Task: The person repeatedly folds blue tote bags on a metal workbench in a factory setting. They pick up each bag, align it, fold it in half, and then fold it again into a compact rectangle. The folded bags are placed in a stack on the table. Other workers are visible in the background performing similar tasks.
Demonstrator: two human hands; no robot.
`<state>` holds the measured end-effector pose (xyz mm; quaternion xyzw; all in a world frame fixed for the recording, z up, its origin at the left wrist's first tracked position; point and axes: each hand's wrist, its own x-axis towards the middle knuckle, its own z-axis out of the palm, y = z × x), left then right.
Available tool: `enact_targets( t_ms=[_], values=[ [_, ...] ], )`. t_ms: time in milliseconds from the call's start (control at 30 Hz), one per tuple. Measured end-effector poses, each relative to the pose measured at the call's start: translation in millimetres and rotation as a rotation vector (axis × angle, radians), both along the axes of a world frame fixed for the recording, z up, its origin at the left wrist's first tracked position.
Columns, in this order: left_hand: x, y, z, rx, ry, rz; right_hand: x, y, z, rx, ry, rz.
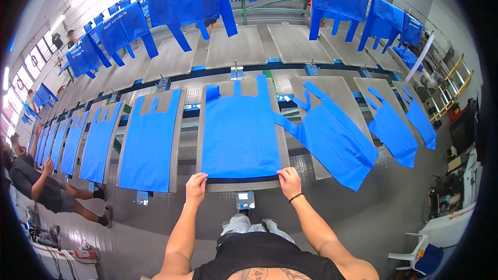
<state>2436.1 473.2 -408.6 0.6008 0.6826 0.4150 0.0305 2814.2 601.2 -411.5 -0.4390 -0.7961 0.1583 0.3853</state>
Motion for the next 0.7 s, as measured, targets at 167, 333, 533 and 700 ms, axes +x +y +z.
enact_targets(
  t_ms=[167,333,533,700],
  values=[
    [-34,52,48,-0.186,-0.021,-0.078,1,58,36,-0.017,0.083,0.163],
    [-137,264,249,0.298,0.150,-0.009,-106,268,241,-0.020,0.451,0.169],
    [-58,230,360,0.803,0.174,-0.014,-99,234,339,0.452,0.708,0.253],
    [-59,177,275,0.640,0.165,-0.020,-86,172,246,0.300,0.595,0.138]
  ],
)
